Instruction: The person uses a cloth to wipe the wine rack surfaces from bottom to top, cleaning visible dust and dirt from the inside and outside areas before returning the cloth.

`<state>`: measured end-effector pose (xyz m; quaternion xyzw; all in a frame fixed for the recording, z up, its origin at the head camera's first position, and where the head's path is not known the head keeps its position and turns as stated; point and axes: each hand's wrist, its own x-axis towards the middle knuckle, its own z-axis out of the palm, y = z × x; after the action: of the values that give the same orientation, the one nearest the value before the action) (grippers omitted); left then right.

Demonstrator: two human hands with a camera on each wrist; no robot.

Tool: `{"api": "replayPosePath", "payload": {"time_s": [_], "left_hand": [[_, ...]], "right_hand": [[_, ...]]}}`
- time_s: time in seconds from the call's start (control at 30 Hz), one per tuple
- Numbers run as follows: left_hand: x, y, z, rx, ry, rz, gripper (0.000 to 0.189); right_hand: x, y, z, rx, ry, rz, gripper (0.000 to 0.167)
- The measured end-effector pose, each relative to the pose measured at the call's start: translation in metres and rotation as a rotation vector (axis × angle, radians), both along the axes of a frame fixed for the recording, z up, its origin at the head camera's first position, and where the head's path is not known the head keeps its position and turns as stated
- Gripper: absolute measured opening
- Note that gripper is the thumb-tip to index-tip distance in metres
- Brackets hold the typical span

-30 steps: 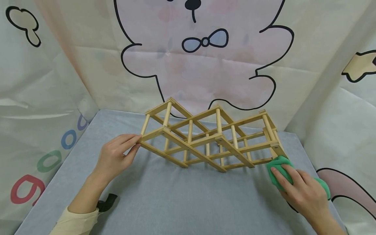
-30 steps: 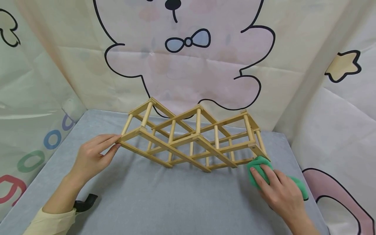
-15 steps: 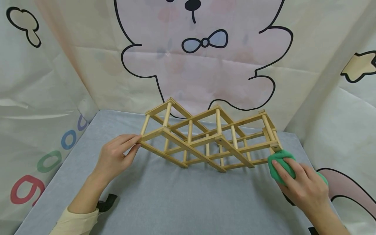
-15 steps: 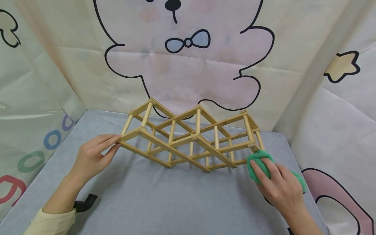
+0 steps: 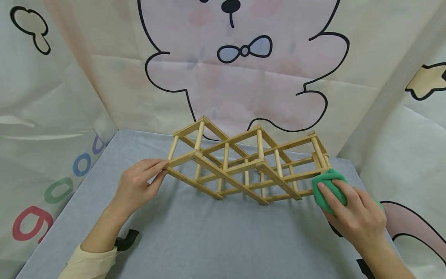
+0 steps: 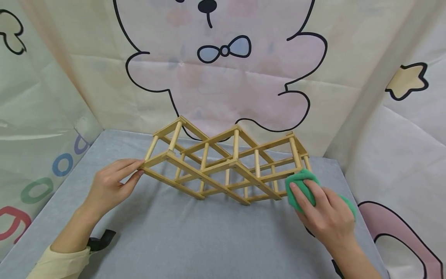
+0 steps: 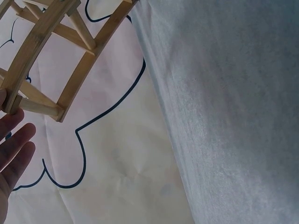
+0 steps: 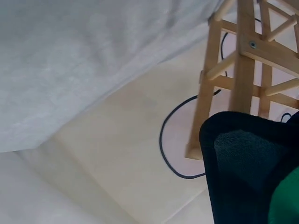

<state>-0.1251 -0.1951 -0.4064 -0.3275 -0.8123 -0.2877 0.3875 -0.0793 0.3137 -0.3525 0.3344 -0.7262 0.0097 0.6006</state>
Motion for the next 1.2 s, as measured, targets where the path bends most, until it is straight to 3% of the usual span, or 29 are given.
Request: {"api": "replayPosePath", "payload": {"time_s": [0.47, 0.87, 1.2], "left_hand": [[0.001, 0.0, 0.001, -0.002, -0.015, 0.003, 0.026], [0.002, -0.001, 0.002, -0.019, -0.056, 0.013, 0.03], [0.0, 0.0, 0.0, 0.002, -0.012, 0.003, 0.033]], "right_hand": [[-0.007, -0.02, -0.003, 0.081, -0.067, 0.04, 0.024], [-0.007, -0.027, -0.012, 0.165, -0.206, 0.096, 0.029], [-0.008, -0.032, -0.029, 0.236, -0.291, 0.139, 0.032]]}}
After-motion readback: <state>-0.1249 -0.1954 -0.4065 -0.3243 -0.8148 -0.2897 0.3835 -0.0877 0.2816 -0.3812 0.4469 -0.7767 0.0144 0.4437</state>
